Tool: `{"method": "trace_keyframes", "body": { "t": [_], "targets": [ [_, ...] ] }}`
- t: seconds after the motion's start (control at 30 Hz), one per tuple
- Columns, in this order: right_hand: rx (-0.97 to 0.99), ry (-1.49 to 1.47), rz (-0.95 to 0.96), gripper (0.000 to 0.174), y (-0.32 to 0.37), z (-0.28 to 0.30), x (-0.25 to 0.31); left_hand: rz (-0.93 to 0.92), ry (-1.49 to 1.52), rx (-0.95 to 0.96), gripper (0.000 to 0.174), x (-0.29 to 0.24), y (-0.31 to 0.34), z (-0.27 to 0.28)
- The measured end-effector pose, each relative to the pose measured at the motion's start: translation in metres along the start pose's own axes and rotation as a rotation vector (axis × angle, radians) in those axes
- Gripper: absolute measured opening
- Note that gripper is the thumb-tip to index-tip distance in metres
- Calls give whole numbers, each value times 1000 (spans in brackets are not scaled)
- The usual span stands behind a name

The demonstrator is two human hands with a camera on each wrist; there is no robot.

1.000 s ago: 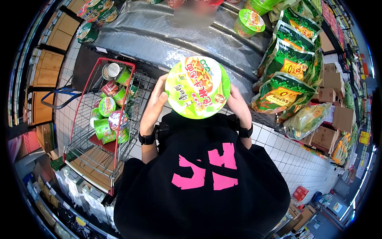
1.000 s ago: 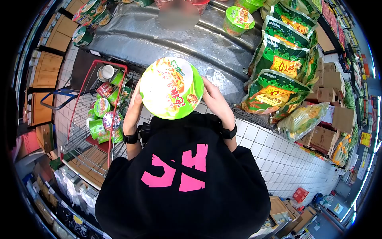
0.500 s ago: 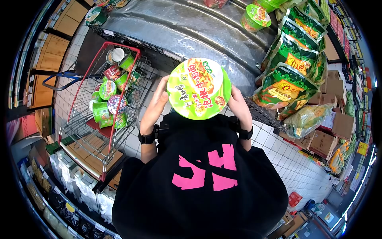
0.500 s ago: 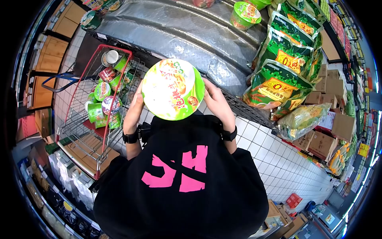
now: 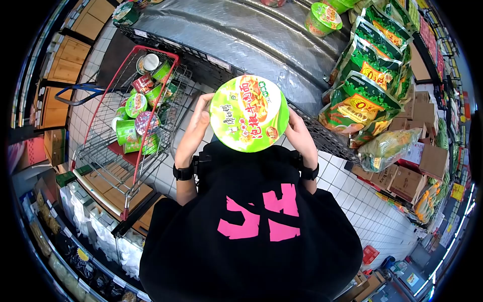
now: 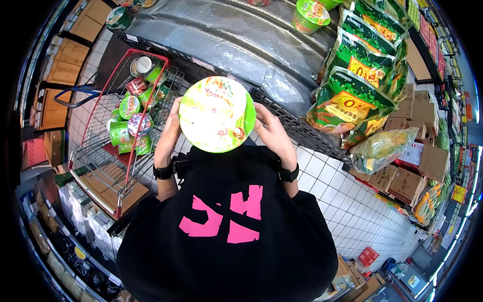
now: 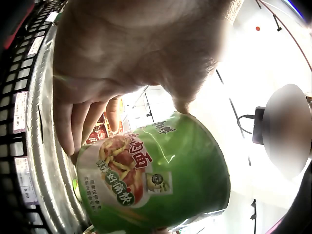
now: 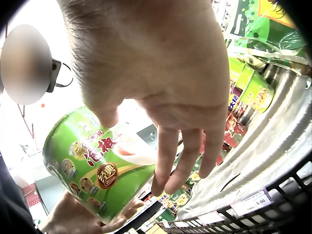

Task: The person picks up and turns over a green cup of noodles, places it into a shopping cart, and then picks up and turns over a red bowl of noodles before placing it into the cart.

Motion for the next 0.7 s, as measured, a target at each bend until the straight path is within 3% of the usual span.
{"method": "trace_keyframes", "body": {
  "t": [0.27,0.6,0.7],
  "targets": [
    [89,104,-1,49,-16,-19,9,7,-38,-44,67,-3,5,23],
    [255,161,48,53,-57,-80,19,40,-62,-352,53,-23,38,83],
    [306,139,-23,53,-63,-101,22,51,-94,-396,49,-23,49,105]
  ]
}}
Point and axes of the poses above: each hand's wrist, its own y-axis away from the middle knuckle, its own z-axis out of the back of the hand, x = y × z, the point moved 9 cm from there along -y, towards the middle knuckle, and after that the axes turned 10 degrees about -z, right-handed, at the moved point
